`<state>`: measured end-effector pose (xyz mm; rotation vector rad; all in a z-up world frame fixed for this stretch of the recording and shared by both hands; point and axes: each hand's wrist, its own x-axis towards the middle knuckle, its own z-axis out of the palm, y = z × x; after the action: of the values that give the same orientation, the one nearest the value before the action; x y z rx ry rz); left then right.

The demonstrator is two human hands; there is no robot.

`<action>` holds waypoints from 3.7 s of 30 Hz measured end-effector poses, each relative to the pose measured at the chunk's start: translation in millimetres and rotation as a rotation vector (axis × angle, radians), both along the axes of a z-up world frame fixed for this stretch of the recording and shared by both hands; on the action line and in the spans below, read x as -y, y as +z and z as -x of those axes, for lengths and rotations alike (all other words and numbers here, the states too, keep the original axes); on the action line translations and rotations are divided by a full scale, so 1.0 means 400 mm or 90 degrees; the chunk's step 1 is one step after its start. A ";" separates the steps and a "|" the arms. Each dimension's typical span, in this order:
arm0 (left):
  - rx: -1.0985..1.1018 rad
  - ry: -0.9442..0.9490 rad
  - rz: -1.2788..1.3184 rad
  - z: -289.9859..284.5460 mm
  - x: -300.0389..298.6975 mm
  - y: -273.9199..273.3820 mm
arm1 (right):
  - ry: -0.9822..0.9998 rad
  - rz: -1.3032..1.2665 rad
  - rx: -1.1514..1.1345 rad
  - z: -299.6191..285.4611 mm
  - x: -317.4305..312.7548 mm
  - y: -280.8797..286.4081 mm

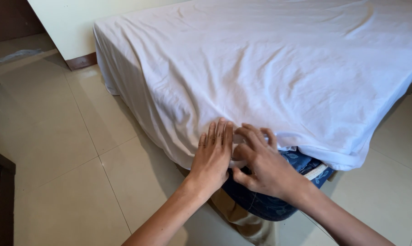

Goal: The person spreads a white bed sheet over a mattress and tucks its edges under the mattress, working around the sides and corners of the bed, smoothing the fabric and pulling the sheet taut as they secure each section.

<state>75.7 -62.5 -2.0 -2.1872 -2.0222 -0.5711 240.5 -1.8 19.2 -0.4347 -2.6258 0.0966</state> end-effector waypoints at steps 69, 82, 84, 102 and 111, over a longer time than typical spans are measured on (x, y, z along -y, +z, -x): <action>0.163 -0.381 -0.451 0.005 0.056 0.043 | 0.136 0.067 -0.046 -0.081 0.019 0.139; -0.003 -0.203 -0.476 0.001 0.013 -0.044 | -0.148 -0.271 -0.042 -0.023 -0.032 0.074; 0.041 -0.192 -0.414 -0.021 -0.015 -0.058 | -0.233 -0.285 -0.090 -0.029 -0.050 0.061; 0.119 -0.257 -0.461 -0.057 -0.072 -0.130 | -0.325 -0.308 0.146 -0.089 0.099 0.011; 0.180 -0.379 -0.537 -0.110 -0.001 -0.123 | -0.294 -0.232 0.108 -0.196 0.187 -0.012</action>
<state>119.9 -62.2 -51.0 -2.1350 -0.8430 -1.5190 319.0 -76.5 14.2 -0.9306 -2.5499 -0.5790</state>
